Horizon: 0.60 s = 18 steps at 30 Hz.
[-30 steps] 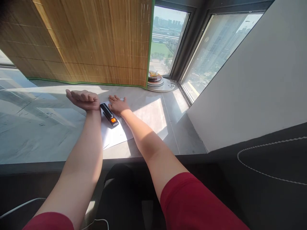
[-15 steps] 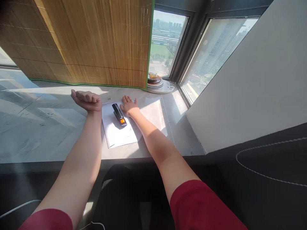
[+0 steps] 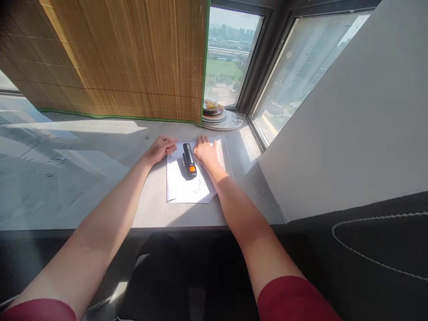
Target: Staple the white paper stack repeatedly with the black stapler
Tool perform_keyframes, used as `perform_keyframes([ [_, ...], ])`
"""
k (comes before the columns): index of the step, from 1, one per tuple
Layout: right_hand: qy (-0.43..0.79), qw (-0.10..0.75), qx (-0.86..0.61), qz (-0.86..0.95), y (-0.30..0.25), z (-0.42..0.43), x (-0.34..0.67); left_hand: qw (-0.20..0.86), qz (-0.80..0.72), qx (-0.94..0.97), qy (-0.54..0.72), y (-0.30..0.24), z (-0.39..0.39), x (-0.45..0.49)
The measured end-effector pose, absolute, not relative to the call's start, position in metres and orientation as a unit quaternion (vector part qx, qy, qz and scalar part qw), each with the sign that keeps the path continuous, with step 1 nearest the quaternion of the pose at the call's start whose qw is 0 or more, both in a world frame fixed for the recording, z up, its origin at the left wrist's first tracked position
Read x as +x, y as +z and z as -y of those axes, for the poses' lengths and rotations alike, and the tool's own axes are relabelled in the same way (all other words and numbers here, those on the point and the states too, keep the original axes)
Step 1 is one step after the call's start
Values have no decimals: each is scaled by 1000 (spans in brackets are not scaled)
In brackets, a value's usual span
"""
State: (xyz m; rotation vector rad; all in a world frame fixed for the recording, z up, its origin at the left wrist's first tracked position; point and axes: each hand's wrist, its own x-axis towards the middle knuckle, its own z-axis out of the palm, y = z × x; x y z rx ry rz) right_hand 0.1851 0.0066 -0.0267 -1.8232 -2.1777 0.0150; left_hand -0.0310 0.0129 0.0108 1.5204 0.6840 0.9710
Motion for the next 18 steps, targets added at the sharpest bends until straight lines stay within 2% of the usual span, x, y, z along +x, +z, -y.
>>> perform_keyframes([
  [4,27,162,-628,760,-26,-10,184,447,-349,732,378,7,-11,-23],
  [6,31,182,-630,755,-21,-11,185,420,-367,743,370,6,-11,-22],
  [12,92,232,-605,756,15,3,187,452,-393,708,375,4,-14,-23],
  [18,184,168,-499,830,37,32,190,480,-406,665,404,3,-16,-21],
])
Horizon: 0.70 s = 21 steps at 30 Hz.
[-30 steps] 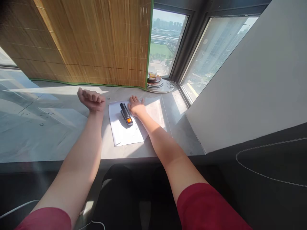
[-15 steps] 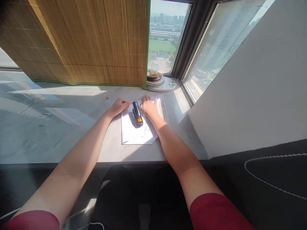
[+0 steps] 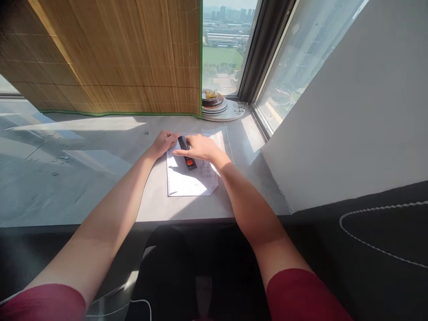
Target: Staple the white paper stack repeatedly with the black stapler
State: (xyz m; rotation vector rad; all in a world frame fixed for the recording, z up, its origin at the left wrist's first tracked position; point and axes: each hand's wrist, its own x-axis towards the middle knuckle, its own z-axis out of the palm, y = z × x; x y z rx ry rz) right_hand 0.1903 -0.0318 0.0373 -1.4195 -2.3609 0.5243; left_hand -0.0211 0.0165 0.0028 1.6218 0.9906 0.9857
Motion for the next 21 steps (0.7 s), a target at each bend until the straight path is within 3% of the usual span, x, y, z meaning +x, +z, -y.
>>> perform_keyframes([
  [3,212,148,-481,838,37,34,190,504,-401,649,405,3,-18,-22],
  [7,173,188,-459,851,35,33,185,542,-404,607,418,1,-21,-24],
  [16,142,396,-379,824,5,-4,210,565,-383,594,425,-5,-29,-27],
  [21,96,371,-426,820,-14,-27,224,570,-387,594,415,-3,-29,-28],
])
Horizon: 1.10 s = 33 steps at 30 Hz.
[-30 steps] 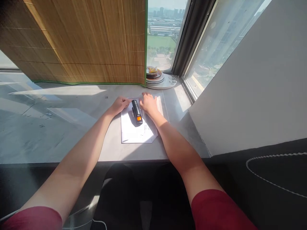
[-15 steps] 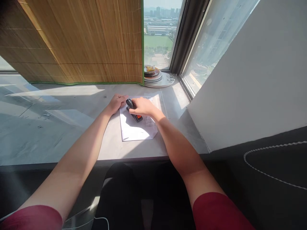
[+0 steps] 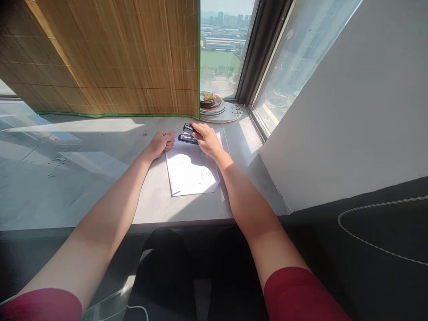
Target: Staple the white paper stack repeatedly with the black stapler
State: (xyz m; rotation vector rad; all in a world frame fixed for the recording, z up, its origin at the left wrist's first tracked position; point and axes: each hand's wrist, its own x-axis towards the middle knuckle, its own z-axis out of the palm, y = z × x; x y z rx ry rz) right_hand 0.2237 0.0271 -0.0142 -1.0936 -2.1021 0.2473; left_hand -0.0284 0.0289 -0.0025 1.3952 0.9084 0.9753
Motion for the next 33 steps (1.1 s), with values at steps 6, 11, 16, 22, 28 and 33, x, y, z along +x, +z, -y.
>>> perform_keyframes([
  [6,122,315,-477,811,-8,-19,218,566,-381,574,452,7,-26,-30],
  [11,155,298,-480,810,3,-8,213,553,-413,556,463,9,-26,-28],
  [16,197,418,-488,741,6,-8,222,553,-417,560,455,9,-25,-26],
  [22,357,515,-478,615,8,-18,239,559,-419,541,469,8,-26,-28],
  [28,445,503,-428,605,7,-16,231,558,-426,513,494,6,-31,-27],
  [33,444,494,-434,608,5,-18,230,547,-416,499,528,10,-30,-21],
])
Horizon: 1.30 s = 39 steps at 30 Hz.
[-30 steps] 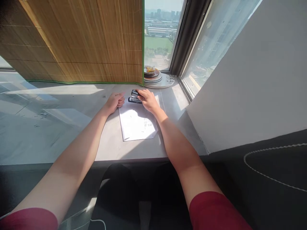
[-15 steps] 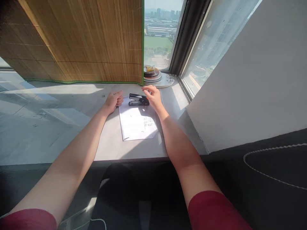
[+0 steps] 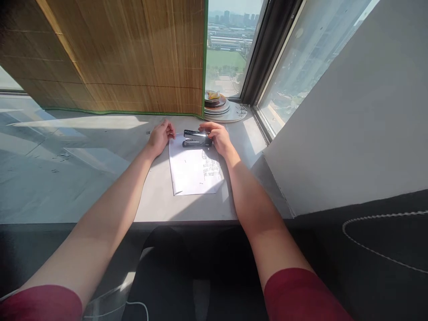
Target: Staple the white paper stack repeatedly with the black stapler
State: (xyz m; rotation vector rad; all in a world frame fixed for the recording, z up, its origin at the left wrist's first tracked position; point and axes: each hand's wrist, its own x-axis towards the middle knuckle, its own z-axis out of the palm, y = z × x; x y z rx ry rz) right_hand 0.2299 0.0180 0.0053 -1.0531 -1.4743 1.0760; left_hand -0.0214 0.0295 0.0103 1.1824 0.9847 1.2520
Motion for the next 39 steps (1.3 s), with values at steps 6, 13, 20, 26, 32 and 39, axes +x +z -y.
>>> perform_keyframes([
  [6,455,497,-431,601,-2,-25,232,542,-436,508,507,7,-29,-17],
  [13,462,489,-445,591,1,-23,231,541,-428,520,503,6,-29,-19],
  [20,449,474,-456,605,7,-18,229,537,-438,520,500,7,-27,-18],
  [26,470,490,-429,596,6,-19,230,541,-436,513,503,4,-29,-19],
  [32,483,482,-428,593,10,-17,229,542,-439,504,509,8,-28,-19],
  [39,474,489,-432,591,7,-23,228,547,-439,500,508,7,-30,-19],
])
